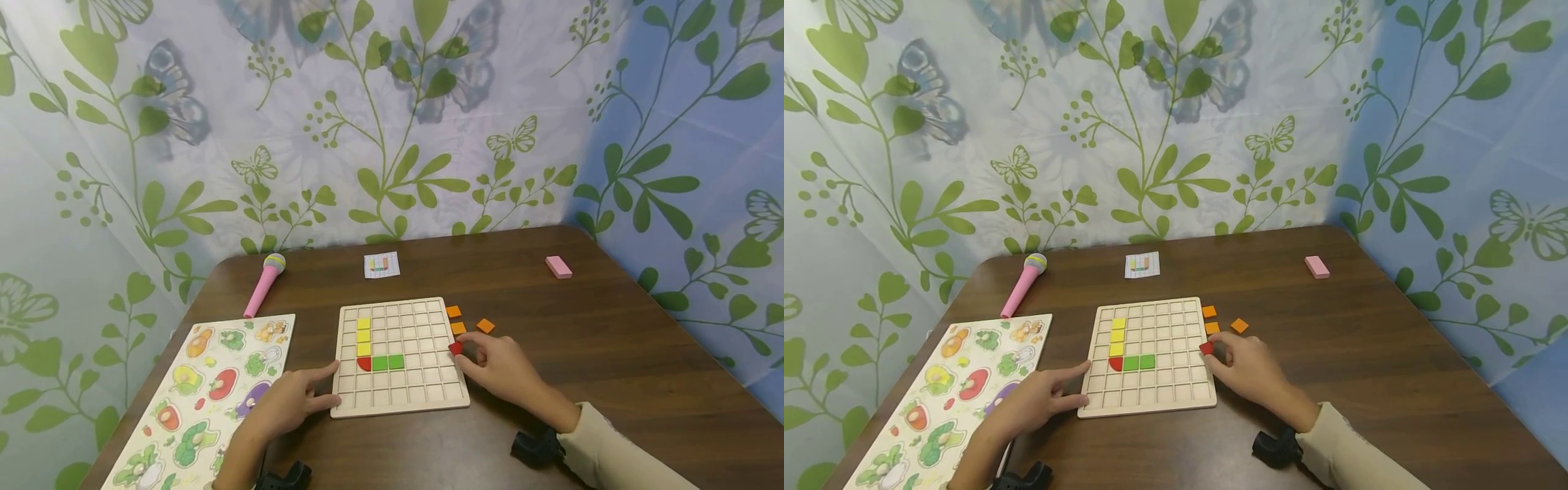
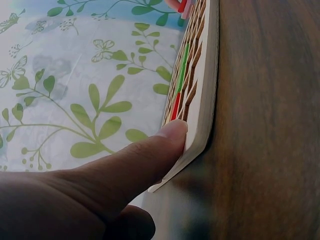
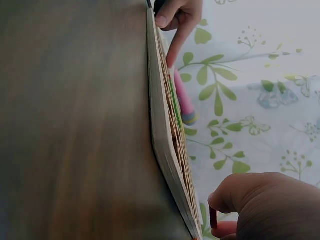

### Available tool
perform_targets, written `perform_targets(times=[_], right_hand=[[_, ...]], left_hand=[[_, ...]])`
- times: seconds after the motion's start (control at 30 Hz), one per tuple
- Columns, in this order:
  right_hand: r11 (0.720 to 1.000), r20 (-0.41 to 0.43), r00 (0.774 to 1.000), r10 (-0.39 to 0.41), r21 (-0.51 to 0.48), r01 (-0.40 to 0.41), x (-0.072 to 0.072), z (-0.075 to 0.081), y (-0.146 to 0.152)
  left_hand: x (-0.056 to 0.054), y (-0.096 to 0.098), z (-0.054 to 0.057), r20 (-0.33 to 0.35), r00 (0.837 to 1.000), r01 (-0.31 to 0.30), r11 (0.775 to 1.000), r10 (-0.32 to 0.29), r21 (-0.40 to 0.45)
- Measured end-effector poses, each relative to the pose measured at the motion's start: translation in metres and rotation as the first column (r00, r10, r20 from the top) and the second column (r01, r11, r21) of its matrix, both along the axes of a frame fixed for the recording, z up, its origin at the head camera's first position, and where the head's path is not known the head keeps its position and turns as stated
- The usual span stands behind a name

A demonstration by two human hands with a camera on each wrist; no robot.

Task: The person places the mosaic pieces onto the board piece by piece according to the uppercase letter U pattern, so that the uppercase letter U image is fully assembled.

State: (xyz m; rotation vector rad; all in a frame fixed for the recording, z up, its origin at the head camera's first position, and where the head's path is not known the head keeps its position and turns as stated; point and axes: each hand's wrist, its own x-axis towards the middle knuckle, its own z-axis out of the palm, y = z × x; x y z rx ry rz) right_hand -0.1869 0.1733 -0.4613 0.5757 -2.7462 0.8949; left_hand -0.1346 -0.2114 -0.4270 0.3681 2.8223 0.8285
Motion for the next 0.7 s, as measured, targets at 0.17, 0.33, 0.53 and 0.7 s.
perform_targets(times=[0.17, 0.33, 0.53, 0.7], right_hand=[[0.999, 0.004, 0.999, 0.037, 0.005, -0.037, 0.0, 0.001, -0.009], [0.998, -0.002, 0.998, 0.064, 0.011, -0.064, -0.001, 0.0, -0.015], [0.995, -0.037, 0.995, 0.097, 0.007, -0.096, 0.001, -0.001, -0.02], [0.993, -0.043, 0.993, 0.113, 0.021, -0.112, 0.002, -0.002, -0.028]], left_hand=[[0.0, -0.001, 0.0, -0.003, 1.0, 0.012, 1.0, -0.012, 0.006], [-0.001, -0.001, 0.001, 0.002, 1.0, 0.01, 1.0, -0.01, 0.006], [0.0, -0.001, 0.001, 0.004, 1.0, 0.01, 1.0, -0.01, 0.008], [-0.001, 0.0, 0.0, 0.007, 1.0, 0.005, 1.0, -0.005, 0.007]])
